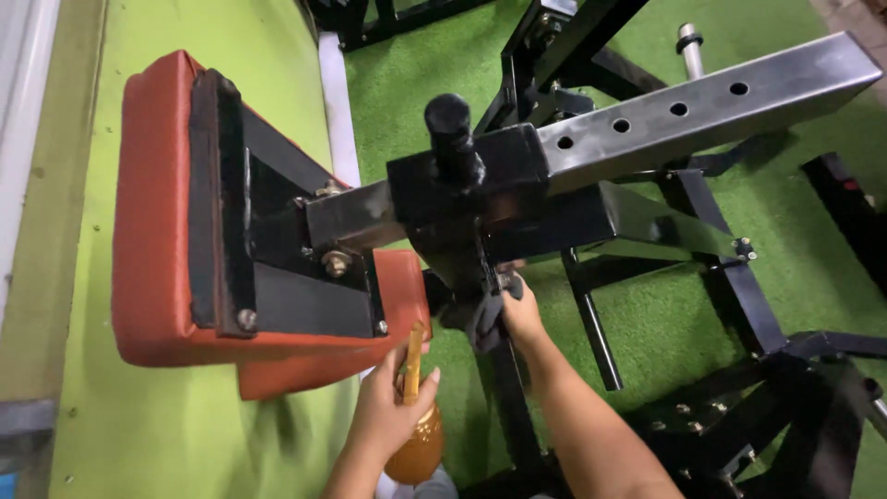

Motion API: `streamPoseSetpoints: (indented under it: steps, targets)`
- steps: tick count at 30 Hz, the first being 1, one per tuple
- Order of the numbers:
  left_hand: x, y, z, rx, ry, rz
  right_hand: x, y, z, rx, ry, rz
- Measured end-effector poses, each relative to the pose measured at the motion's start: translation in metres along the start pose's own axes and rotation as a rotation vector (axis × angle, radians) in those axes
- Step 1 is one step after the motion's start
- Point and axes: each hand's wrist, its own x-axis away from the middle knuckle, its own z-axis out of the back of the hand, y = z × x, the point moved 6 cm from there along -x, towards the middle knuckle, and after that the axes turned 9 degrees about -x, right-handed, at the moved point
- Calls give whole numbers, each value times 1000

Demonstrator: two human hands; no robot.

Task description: Cleaning and maintaining various gym equipment and dumbbells with a spray bottle and cloth.

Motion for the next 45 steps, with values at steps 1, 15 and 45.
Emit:
streamPoseSetpoints:
  steps: [1, 15, 45]
  targets:
    - [2, -1, -1, -6, 1, 4, 15, -8, -5, -4, -2, -6]
    - [-9, -14, -13, 170, 112, -129, 102, -103, -79, 155, -265, 341]
    - [-29, -138, 190, 51, 674, -2, 116, 49, -250, 1888, -158, 430]
